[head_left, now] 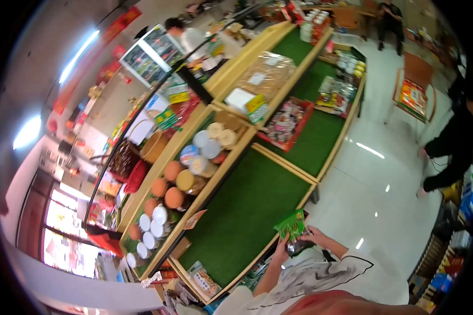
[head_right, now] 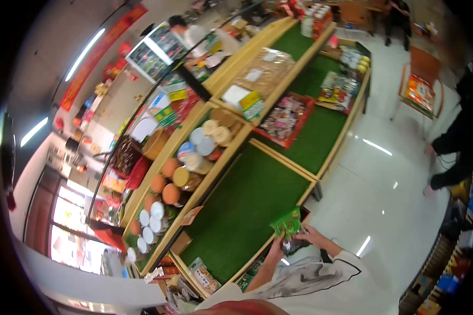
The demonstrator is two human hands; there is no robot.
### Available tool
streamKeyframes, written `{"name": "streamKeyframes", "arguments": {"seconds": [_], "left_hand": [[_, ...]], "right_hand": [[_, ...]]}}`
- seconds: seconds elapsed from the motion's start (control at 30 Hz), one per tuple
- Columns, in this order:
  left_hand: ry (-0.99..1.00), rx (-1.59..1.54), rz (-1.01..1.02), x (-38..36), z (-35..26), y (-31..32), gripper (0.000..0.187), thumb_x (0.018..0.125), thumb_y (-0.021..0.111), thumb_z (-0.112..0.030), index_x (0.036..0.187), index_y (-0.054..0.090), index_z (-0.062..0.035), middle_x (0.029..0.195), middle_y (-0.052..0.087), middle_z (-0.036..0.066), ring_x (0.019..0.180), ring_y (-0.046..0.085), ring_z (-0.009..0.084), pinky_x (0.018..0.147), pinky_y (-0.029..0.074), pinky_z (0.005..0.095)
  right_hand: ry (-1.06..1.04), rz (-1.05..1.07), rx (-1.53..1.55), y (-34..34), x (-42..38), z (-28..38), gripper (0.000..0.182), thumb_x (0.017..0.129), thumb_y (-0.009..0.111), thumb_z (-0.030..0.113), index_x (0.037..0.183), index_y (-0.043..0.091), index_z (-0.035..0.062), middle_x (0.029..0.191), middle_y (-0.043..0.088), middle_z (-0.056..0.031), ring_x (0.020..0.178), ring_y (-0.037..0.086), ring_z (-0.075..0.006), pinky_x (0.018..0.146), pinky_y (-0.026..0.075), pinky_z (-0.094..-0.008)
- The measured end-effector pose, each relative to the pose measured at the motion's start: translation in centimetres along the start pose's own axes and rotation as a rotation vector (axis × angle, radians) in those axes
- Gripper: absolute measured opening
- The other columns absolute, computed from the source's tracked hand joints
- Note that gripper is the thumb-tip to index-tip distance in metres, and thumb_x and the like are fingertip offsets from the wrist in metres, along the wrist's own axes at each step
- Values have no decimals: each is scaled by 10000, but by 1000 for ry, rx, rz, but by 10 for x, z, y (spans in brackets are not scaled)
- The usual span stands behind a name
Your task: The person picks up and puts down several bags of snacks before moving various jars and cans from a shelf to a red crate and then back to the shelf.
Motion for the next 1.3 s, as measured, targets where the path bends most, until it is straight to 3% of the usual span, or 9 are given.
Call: {"name": "streamKeyframes", "arguments": {"seconds": [0.03, 0.07, 0.23, 0.5, 0.63, 0.73, 0.8, 1.07, 1.3], "left_hand": [[6, 93, 18, 18, 2, 24, 457, 947, 662, -185, 1364, 477, -153, 1199, 624, 34, 1007, 625, 168, 849, 546, 337], [0, 187, 34, 34, 10, 37, 449, 950, 659, -180, 1361, 479, -155, 1189, 627, 28, 1015, 624, 167, 858, 542, 333], [-31, 341, 110, 59, 20, 169, 539, 949, 653, -127, 1418, 388, -150, 1274, 544, 21, 1082, 554, 158, 903, 508, 335], [-72, 449, 191, 134, 52, 255, 456, 924, 667, -71, 1314, 437, -123, 1083, 561, 4, 881, 508, 116, 780, 474, 301], [-159, 383, 198, 173, 51, 299, 525, 925, 656, -69, 1369, 381, -120, 1180, 572, 61, 1062, 565, 187, 858, 523, 389], [-169, 325, 228, 236, 60, 303, 521, 916, 670, -68, 1363, 406, -117, 1251, 567, 58, 1070, 590, 182, 873, 522, 349], [-134, 257, 227, 240, 29, 355, 509, 924, 661, -71, 1359, 405, -130, 1206, 576, 47, 989, 596, 159, 830, 522, 328], [-92, 156, 106, 363, -4, 398, 498, 934, 636, -65, 1351, 392, -186, 1076, 572, 16, 899, 577, 132, 765, 537, 338], [-41, 27, -49, 481, -46, 454, 411, 930, 619, -46, 1278, 445, -177, 1101, 604, 54, 943, 615, 201, 807, 570, 428]], "right_hand": [[-59, -126, -189, -46, 15, -27, 499, 848, 769, 185, 1266, 563, 7, 1162, 646, -50, 1079, 574, -133, 966, 440, -298], [-154, -99, 1, -45, -17, 39, 493, 850, 769, 204, 1259, 569, 17, 1153, 642, -45, 1080, 566, -132, 951, 447, -298], [-100, -275, 7, -142, -35, 59, 403, 852, 768, 243, 1173, 603, 63, 1049, 650, -26, 969, 584, -110, 865, 464, -265], [-11, -445, 41, -248, -32, 69, 362, 853, 771, 259, 1120, 629, 59, 985, 664, -19, 895, 603, -103, 799, 485, -269], [79, -524, 15, -296, -6, 81, 392, 851, 777, 262, 1139, 633, 38, 976, 672, -27, 894, 615, -102, 792, 495, -269], [17, -501, -10, -331, 30, 109, 385, 851, 780, 260, 1120, 633, 28, 951, 668, -23, 859, 607, -101, 772, 494, -266], [95, -526, -248, -362, 56, 133, 355, 848, 782, 262, 1080, 632, 37, 945, 660, -16, 850, 588, -97, 759, 488, -272], [-21, -459, -498, -448, 190, 224, 265, 850, 737, 213, 1013, 622, 39, 921, 674, -59, 844, 613, -144, 776, 502, -315], [-79, -380, -769, -523, 337, 296, 338, 821, 757, 269, 1048, 614, 63, 918, 690, -156, 866, 683, -317, 749, 525, -379]]}}
Point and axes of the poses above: each hand's wrist, its own x-axis towards the middle knuckle, its own y-axis out of the palm, z = x × y, the point moved 7 cm from there along x, towards the middle knuckle
